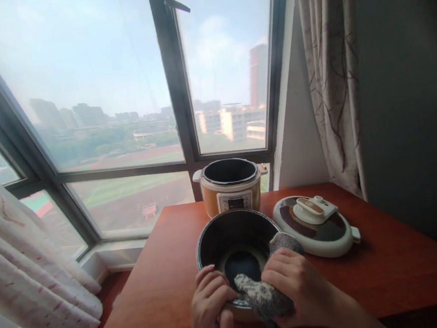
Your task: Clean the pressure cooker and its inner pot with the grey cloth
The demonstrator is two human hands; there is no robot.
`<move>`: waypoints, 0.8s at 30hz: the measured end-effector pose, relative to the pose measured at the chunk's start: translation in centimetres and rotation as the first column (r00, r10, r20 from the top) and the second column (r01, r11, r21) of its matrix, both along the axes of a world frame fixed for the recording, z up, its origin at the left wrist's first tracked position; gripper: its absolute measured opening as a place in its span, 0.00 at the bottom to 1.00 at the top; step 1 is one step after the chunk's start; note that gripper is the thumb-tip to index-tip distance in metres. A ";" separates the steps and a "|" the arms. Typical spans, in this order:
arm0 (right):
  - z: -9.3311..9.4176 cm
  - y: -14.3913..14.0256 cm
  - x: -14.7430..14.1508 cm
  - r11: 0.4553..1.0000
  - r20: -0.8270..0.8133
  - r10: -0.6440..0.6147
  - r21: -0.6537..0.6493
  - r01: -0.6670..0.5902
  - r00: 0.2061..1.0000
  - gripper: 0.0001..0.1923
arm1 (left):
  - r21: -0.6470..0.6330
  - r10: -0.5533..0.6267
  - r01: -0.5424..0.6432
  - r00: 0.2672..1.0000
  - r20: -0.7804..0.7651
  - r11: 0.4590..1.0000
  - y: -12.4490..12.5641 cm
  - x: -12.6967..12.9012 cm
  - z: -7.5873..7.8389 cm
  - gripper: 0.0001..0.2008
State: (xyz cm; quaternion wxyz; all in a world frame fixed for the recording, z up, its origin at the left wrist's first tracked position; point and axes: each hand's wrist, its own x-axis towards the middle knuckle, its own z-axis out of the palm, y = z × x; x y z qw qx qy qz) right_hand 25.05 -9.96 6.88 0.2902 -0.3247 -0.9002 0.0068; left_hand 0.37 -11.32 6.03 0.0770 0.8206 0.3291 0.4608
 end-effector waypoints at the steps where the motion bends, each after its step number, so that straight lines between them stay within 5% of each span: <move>1: 0.3 0.4 0.7 0.999 0.012 0.020 -0.028 -0.020 1.000 0.16 | 0.004 -0.021 0.020 1.000 0.019 1.000 0.5 -0.3 0.0 0.11; 5: 0.9 1.5 2.6 0.997 -0.015 0.046 -0.062 -0.047 0.999 0.19 | 0.008 -0.086 0.085 0.994 0.074 0.996 2.4 -1.6 -0.2 0.15; 10: 0.6 0.9 2.3 0.997 -0.054 -0.010 -0.074 0.006 0.998 0.22 | 0.001 -0.122 0.122 0.992 -0.035 0.993 2.4 -2.4 0.4 0.11; 18: 1.0 -0.8 0.5 0.988 -0.054 -0.107 -0.113 0.101 0.993 0.17 | 0.268 0.280 -0.195 0.901 -0.331 0.944 -0.9 -1.7 1.5 0.15; 24: 0.5 -2.1 -1.8 0.983 -0.029 -0.165 -0.087 0.162 0.986 0.13 | 0.162 0.182 -0.121 0.872 -0.454 0.979 -1.7 0.1 -0.9 0.09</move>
